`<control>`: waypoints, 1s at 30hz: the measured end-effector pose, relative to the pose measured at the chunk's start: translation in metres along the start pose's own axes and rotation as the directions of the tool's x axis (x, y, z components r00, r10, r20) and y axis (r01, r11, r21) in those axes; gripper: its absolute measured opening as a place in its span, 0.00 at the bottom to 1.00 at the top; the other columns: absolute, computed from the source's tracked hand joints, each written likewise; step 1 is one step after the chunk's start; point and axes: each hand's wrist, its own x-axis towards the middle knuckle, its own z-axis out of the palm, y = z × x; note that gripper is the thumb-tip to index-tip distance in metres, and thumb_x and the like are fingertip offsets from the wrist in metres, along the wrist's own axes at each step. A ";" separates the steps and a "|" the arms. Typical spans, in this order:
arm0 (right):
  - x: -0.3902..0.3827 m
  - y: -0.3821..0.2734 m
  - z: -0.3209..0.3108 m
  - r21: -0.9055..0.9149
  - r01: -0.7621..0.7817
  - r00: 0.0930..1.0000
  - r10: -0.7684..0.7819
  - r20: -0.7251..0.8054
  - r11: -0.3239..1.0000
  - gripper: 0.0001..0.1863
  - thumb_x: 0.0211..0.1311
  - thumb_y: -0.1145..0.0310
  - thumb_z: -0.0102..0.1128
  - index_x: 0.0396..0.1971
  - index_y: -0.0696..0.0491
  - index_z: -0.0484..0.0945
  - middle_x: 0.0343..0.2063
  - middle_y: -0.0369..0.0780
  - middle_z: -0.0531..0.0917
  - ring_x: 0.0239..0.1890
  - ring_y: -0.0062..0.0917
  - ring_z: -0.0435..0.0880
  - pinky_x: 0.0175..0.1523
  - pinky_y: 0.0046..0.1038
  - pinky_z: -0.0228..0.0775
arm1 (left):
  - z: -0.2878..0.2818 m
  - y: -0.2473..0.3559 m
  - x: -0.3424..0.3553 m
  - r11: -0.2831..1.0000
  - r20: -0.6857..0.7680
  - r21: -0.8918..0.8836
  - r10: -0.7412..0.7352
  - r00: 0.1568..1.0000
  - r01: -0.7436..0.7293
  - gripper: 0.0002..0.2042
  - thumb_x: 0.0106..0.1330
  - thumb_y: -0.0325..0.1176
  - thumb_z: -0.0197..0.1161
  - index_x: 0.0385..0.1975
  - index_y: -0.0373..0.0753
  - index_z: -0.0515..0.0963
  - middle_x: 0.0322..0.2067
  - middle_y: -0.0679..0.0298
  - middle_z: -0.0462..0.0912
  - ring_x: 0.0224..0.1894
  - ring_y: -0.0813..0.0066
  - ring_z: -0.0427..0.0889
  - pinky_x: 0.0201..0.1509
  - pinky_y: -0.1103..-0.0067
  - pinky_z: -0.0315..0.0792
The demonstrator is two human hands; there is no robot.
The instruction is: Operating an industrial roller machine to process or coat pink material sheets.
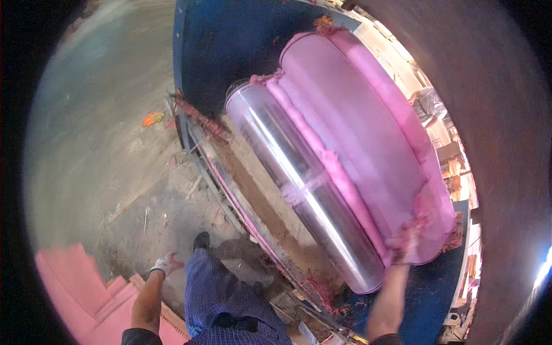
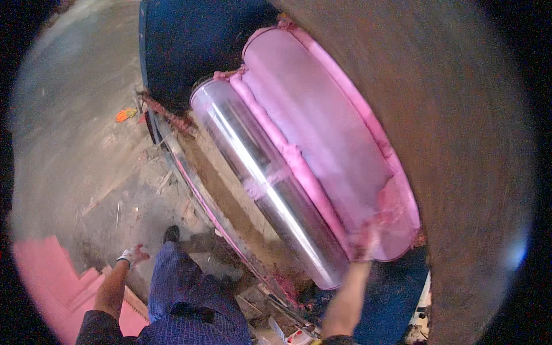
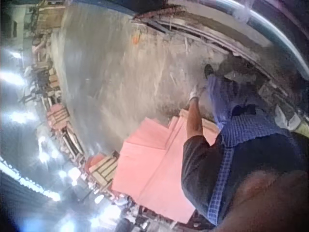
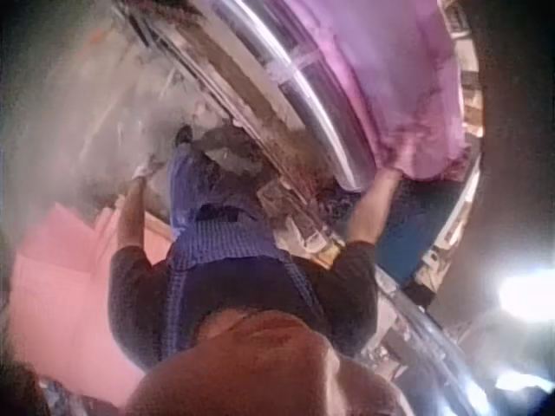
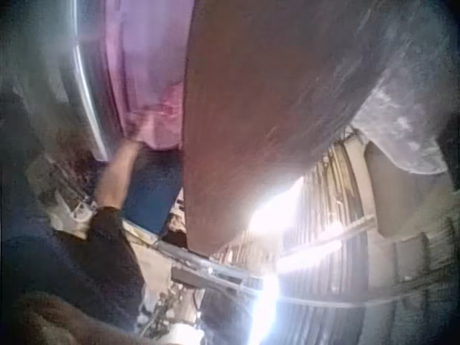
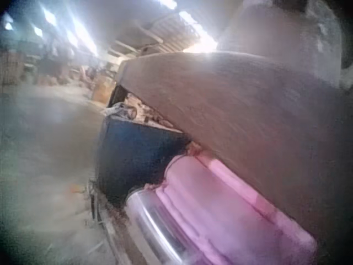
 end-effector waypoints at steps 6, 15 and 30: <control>-0.109 0.005 -0.026 0.127 -0.006 0.995 0.019 -0.101 0.992 0.15 0.72 0.61 0.56 0.53 0.49 0.75 0.37 0.30 0.80 0.15 0.16 0.67 0.16 0.19 0.62 | 0.122 0.003 -0.165 0.913 -0.194 -0.120 -0.408 0.892 0.391 0.37 0.54 0.55 0.71 0.62 0.39 0.74 0.59 0.55 0.81 0.64 0.63 0.77 0.68 0.71 0.68; -0.246 0.099 -0.223 -0.818 -0.414 0.778 0.622 -0.090 0.399 0.23 0.65 0.51 0.64 0.48 0.55 0.80 0.39 0.42 0.86 0.46 0.32 0.87 0.44 0.39 0.80 | 0.252 0.039 -0.349 0.896 -0.194 -0.337 -0.366 0.910 0.288 0.40 0.55 0.51 0.70 0.67 0.36 0.70 0.62 0.53 0.78 0.67 0.59 0.74 0.70 0.70 0.66; -0.350 -0.012 0.041 0.220 0.108 0.971 -0.056 -0.233 0.969 0.28 0.73 0.62 0.53 0.67 0.59 0.64 0.62 0.51 0.73 0.62 0.41 0.74 0.69 0.43 0.66 | 0.402 -0.121 -0.460 0.809 -0.214 -0.582 -0.055 0.975 -0.082 0.40 0.67 0.41 0.69 0.73 0.34 0.54 0.65 0.54 0.74 0.66 0.62 0.74 0.67 0.69 0.70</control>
